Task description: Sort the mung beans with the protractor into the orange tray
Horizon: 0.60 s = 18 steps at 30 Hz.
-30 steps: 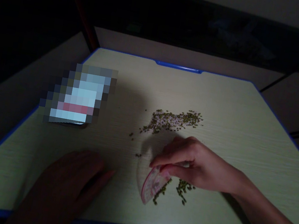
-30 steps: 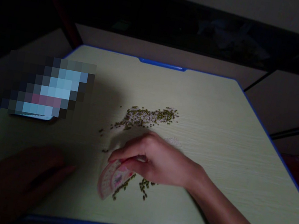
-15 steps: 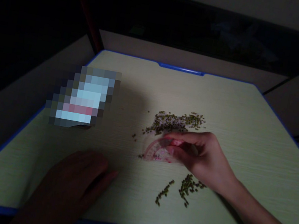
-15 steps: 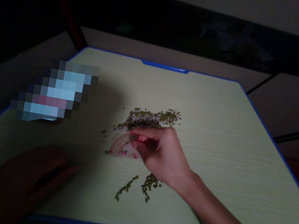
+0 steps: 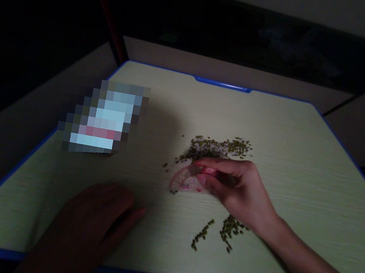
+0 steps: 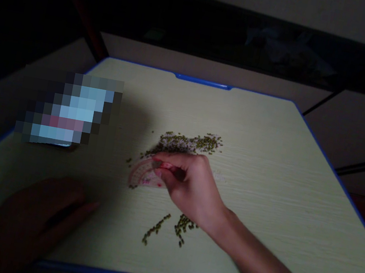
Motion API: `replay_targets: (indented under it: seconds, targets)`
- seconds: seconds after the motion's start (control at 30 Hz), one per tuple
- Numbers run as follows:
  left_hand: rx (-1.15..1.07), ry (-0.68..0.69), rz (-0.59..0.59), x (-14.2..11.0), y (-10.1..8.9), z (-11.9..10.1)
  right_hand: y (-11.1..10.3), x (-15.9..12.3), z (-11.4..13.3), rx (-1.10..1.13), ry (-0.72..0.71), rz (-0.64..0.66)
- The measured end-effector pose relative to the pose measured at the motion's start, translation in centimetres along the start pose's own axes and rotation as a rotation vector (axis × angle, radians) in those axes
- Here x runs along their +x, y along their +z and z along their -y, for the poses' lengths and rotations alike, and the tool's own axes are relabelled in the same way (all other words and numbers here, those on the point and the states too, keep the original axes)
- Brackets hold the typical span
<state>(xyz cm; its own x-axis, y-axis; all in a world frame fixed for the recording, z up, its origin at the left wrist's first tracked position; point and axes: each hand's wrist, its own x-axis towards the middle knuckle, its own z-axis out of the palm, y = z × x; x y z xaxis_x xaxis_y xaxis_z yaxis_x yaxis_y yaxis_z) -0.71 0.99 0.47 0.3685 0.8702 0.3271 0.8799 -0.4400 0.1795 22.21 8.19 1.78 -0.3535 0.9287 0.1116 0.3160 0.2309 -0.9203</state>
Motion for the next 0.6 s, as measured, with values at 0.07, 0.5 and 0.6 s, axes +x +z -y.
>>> replay_targets:
  seconds: [0.07,0.5,0.6]
  targets:
    - [-0.007,0.014,-0.007,0.1,-0.1,0.0,0.0,0.0,0.0,0.012,0.003,0.04]
    - [-0.009,0.015,0.017,0.2,-0.1,-0.1,-2.3,-0.3,0.0,0.047,-0.118,0.28]
    - [0.0,0.022,0.008,0.0,-0.1,0.0,-2.6,-0.3,0.0,0.032,-0.104,0.298]
